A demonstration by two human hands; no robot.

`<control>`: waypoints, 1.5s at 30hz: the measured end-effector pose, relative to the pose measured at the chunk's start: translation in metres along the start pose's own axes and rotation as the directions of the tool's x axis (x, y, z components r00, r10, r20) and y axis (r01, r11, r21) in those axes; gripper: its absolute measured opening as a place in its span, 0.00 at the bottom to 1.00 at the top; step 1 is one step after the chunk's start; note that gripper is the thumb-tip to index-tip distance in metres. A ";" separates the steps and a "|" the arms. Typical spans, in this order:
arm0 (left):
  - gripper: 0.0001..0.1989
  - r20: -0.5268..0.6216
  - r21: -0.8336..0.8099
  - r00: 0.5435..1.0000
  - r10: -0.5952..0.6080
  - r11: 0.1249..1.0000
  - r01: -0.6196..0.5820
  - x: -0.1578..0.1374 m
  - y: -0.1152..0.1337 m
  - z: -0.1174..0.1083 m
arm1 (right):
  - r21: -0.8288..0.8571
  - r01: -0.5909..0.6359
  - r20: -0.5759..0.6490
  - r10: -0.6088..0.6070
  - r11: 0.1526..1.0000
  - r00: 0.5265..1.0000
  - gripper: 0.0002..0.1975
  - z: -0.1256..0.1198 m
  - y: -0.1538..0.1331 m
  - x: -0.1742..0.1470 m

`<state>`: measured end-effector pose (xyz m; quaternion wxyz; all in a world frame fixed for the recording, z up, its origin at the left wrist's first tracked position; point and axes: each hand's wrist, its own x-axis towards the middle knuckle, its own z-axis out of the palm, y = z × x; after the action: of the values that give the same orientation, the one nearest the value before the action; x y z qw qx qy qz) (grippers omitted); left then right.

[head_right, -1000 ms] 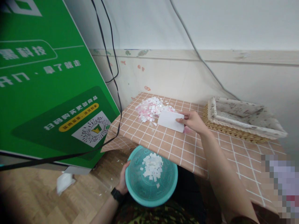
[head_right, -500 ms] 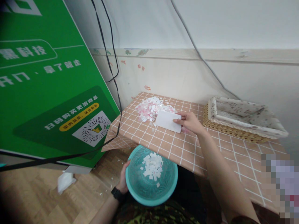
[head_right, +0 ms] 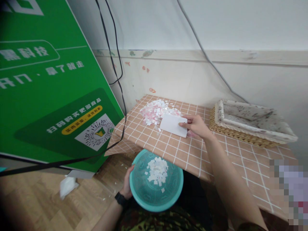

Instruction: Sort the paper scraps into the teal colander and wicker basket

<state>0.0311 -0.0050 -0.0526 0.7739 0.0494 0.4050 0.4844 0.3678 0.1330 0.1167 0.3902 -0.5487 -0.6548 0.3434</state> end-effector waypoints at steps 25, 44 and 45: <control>0.11 -0.006 0.008 0.999 0.042 0.999 -0.042 -0.014 0.039 -0.001 | 0.103 -0.039 0.125 0.026 0.994 0.992 0.21 0.031 -0.010 -0.003; 0.11 0.014 0.055 0.992 0.122 0.991 -0.122 -0.025 0.073 0.008 | -0.010 -0.054 0.054 0.054 0.999 0.997 0.20 0.013 -0.018 -0.007; 0.11 0.006 0.056 0.993 0.120 0.991 -0.120 -0.025 0.074 0.009 | -0.008 -0.050 0.051 0.051 0.999 0.997 0.20 0.014 -0.017 -0.007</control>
<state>-0.0203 0.0167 0.0020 0.7422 0.0960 0.4140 0.5183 0.3482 0.1234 0.1241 0.3626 -0.5575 -0.6517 0.3646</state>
